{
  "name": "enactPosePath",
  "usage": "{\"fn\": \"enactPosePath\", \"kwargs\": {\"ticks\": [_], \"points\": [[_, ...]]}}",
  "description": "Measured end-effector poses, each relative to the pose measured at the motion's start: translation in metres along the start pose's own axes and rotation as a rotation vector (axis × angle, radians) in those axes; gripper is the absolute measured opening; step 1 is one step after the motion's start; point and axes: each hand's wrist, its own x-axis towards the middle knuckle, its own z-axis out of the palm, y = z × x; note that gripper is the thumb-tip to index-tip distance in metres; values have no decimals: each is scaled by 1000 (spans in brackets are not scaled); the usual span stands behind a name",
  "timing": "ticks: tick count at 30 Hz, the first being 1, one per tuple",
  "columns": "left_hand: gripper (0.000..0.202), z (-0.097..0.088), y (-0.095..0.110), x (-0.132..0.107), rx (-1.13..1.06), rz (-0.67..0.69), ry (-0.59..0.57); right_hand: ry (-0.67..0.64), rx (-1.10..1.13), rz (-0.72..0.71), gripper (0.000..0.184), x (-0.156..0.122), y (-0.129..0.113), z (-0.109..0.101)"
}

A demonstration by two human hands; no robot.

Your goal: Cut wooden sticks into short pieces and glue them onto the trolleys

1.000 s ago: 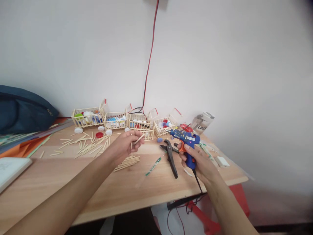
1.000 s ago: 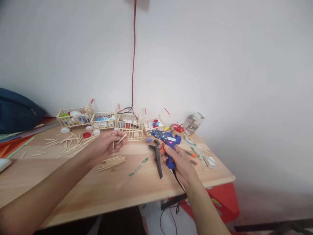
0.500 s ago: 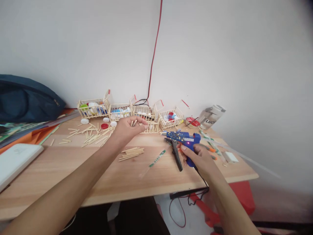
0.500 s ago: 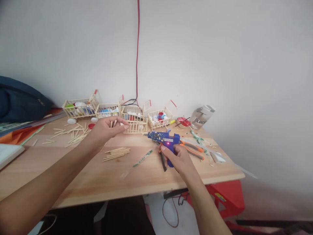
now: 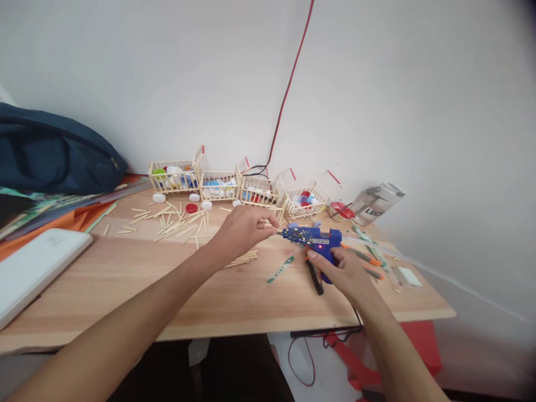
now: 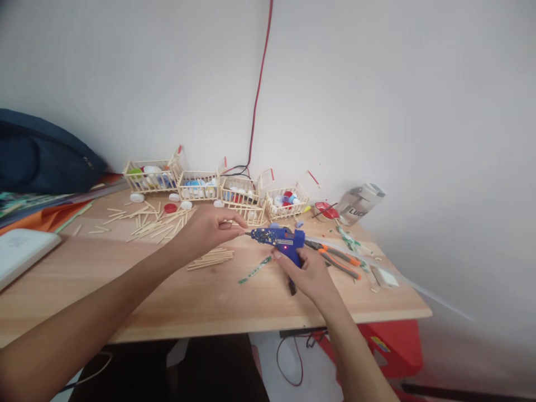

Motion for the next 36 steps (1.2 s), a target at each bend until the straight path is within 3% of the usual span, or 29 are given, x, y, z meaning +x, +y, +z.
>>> {"fn": "enactPosePath", "kwargs": {"ticks": [12, 15, 18, 21, 25, 30, 36], "points": [[9, 7, -4, 3, 175, 46, -64, -26, 3, 4, 44, 2, 0, 4], [8, 7, -2, 4, 82, -12, -49, -23, 3, 13, 45, 2, -1, 3], [5, 1, -2, 7, -120, -160, 1, -29, 22, 27, 45, 1, -3, 1], [16, -9, -8, 8, -381, -330, 63, -54, 135, 92, 43, 0, -2, 1], [24, -25, -22, -1, -662, -407, 52, -124, 502, 169, 33, -3, 5, 3], [25, -53, -46, -26, -470, -504, 157, -198, 802, 248, 29, -4, 13, 8], [17, -103, -77, -68, -85, -551, 354, -63, 794, 239, 28, 1, 18, 25]]}}
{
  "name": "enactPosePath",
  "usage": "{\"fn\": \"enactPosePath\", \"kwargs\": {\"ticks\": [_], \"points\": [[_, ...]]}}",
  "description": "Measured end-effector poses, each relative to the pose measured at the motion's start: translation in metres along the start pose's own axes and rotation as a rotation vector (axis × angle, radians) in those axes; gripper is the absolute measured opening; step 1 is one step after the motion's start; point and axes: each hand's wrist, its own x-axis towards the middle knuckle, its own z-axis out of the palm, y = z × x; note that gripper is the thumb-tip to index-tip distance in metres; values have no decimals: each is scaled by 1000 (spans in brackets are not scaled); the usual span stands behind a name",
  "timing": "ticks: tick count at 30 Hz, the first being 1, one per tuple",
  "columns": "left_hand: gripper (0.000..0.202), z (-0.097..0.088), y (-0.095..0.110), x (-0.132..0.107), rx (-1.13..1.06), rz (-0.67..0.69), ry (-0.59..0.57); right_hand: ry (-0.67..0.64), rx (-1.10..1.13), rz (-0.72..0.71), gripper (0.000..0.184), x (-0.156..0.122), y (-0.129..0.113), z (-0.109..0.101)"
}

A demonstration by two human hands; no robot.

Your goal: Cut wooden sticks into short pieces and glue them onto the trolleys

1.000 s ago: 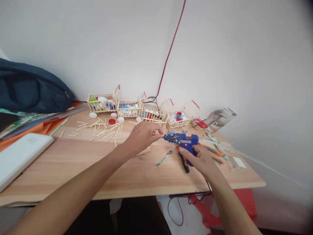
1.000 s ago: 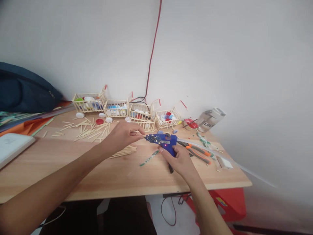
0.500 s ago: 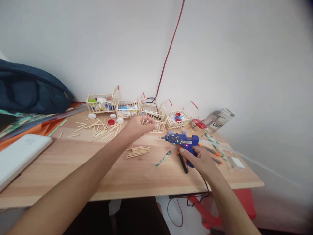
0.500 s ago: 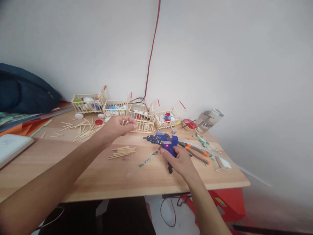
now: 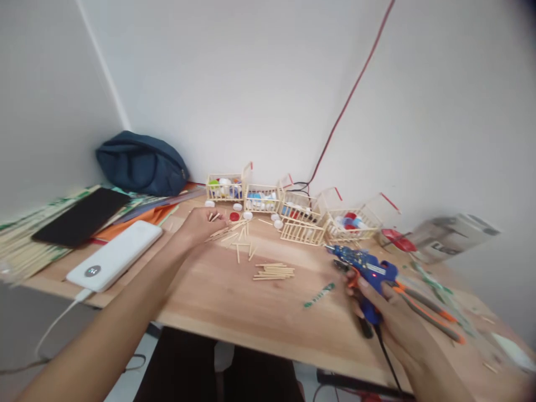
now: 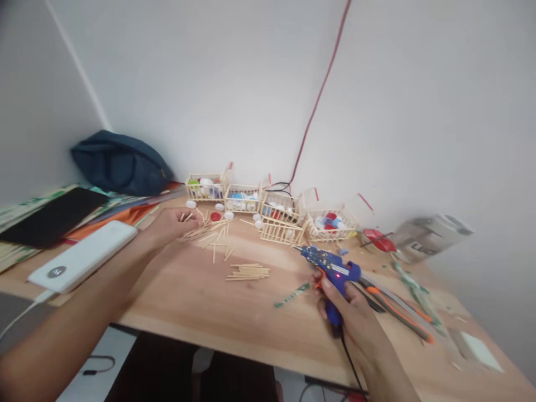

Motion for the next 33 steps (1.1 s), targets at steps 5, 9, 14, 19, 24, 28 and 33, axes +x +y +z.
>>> {"fn": "enactPosePath", "kwargs": {"ticks": [5, 9, 14, 19, 24, 28, 33], "points": [[10, -38, -20, 1, 171, 7, 221, 14, 108, -102, 29, 10, 2, 18], [12, -45, -24, 3, 197, 35, 232, 55, 163, -161, 30, 8, -15, 19], [26, -17, -7, 7, 187, 56, 19, 167, 151, -280, 31, -5, -42, -14], [26, 52, 42, 10, 304, 247, -216, 360, 101, -318, 32, -24, -52, -58], [18, 148, 90, 4, 291, 393, -452, 444, 90, -323, 35, -38, -54, -85], [16, 224, 114, 3, 310, 473, -504, 453, 78, -294, 35, -43, -51, -95], [31, 293, 138, 17, 295, 481, -481, 387, 104, -263, 31, -41, -45, -97]]}}
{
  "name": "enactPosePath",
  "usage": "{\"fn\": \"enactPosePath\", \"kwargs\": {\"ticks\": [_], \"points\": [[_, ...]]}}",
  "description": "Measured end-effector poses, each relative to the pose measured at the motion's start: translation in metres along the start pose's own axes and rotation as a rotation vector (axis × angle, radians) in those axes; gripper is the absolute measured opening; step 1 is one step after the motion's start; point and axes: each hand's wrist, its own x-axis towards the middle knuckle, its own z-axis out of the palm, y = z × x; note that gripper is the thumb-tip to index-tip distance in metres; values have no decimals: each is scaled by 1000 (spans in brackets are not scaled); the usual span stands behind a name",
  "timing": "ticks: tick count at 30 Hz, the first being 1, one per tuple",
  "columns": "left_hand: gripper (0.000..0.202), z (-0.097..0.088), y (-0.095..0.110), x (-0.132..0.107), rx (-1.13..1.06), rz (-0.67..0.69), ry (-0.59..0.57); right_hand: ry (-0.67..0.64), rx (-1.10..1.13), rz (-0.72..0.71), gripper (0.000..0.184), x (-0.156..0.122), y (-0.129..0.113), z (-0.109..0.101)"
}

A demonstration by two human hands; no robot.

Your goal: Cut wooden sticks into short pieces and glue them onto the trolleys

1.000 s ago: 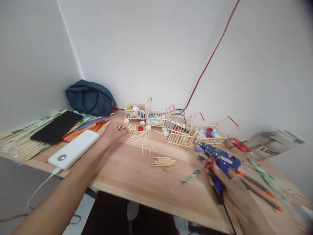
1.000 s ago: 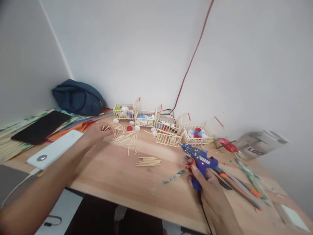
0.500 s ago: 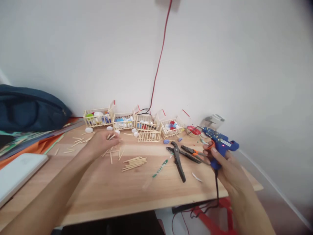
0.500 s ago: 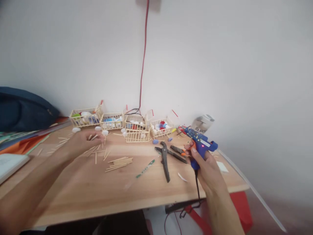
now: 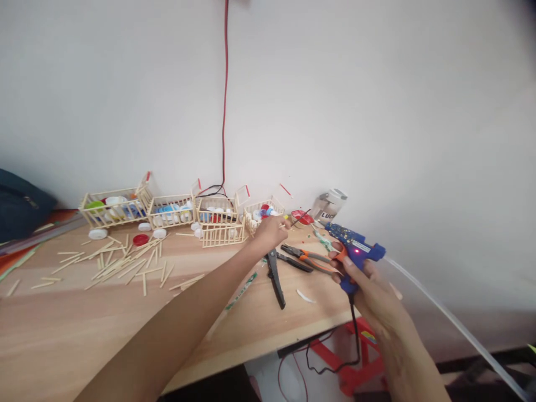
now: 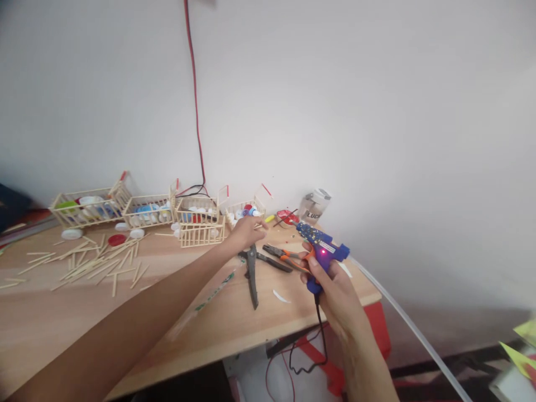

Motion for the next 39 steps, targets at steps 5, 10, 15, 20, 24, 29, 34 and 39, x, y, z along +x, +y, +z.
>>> {"fn": "enactPosePath", "kwargs": {"ticks": [5, 10, 15, 20, 24, 29, 34, 39], "points": [[28, -7, -5, -8, 49, 36, -8, -58, 32, -2, 30, 2, 5, 5], [21, -15, -24, -79, 217, 79, -182, 60, 40, -46, 32, 11, 7, -5], [46, 19, -8, -108, 427, 47, -342, 169, -18, -101, 37, 21, 5, -18], [33, 43, 10, -94, 466, 20, -311, 174, -35, -118, 37, 23, 6, -20], [34, 47, 18, -89, 425, 22, -320, 157, -47, -100, 40, 24, 11, -21], [34, 54, 28, -79, 354, -45, -372, 121, -115, -97, 42, 28, 16, -23], [32, 67, 32, -65, 295, -37, -350, 102, -148, -114, 40, 28, 13, -16], [28, 68, 25, -63, 216, -15, -335, 26, -136, -143, 36, 28, 7, -3]]}}
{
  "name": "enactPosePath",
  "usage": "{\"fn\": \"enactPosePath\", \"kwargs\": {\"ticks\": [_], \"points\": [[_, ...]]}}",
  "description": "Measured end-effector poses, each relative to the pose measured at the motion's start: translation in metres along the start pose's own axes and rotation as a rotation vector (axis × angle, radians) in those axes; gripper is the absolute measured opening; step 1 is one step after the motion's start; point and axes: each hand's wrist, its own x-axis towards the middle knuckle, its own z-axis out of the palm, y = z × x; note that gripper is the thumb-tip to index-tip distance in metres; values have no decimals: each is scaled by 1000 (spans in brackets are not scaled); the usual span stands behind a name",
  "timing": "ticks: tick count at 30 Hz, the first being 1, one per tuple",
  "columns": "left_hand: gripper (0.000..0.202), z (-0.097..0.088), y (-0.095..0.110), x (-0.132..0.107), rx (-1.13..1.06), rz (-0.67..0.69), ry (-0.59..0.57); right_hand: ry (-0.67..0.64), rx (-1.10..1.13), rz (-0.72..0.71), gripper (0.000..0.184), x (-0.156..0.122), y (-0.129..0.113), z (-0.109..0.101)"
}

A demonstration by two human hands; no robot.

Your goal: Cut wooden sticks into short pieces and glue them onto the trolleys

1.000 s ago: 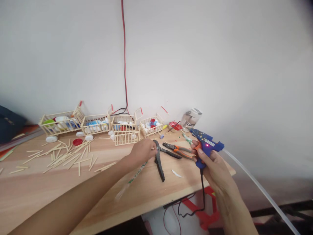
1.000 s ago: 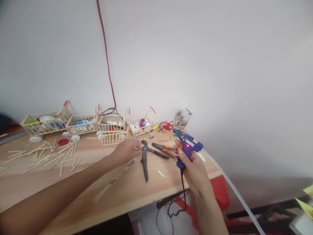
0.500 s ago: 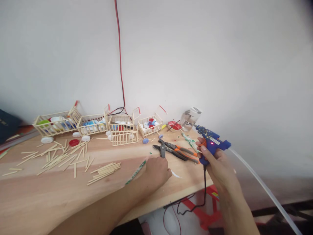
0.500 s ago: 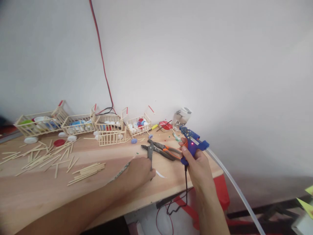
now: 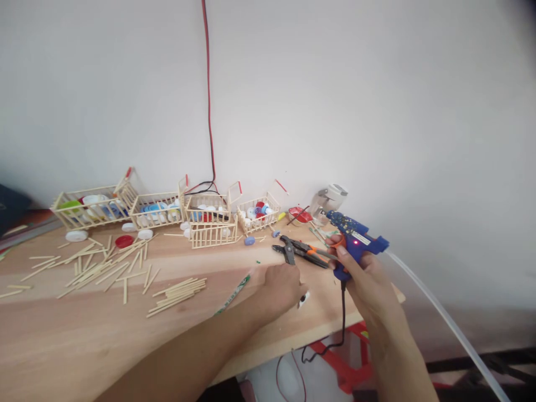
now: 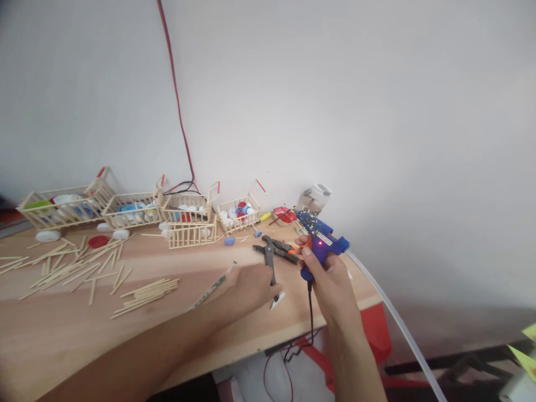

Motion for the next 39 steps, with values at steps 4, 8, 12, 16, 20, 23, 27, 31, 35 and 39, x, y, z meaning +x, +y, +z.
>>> {"fn": "enactPosePath", "kwargs": {"ticks": [4, 8, 12, 16, 20, 23, 27, 31, 35, 39], "points": [[22, -25, -36, -18, -226, 8, 15, -92, -38, 60, 35, -1, -1, 19], [30, -67, -93, -55, -396, -13, 27, -232, 7, 96, 34, -11, 3, 60], [27, -94, -145, -100, -818, -215, 112, -435, 92, 148, 34, -25, 13, 113], [27, -101, -181, -133, -1189, -247, 177, -520, 124, 181, 33, -30, 23, 159], [32, -106, -198, -149, -1401, -301, 180, -501, 119, 177, 36, -29, 25, 191], [32, -109, -203, -151, -1414, -363, 267, -518, 129, 177, 39, -27, 23, 207], [31, -108, -208, -147, -1218, -360, 378, -559, 129, 181, 39, -26, 30, 223], [17, -106, -212, -141, -863, -310, 477, -555, 34, 190, 38, -29, 43, 232], [13, -100, -211, -141, -492, -271, 515, -530, -88, 163, 43, -29, 52, 230], [18, -86, -204, -142, -201, -194, 489, -535, -99, 169, 44, -29, 52, 226]]}}
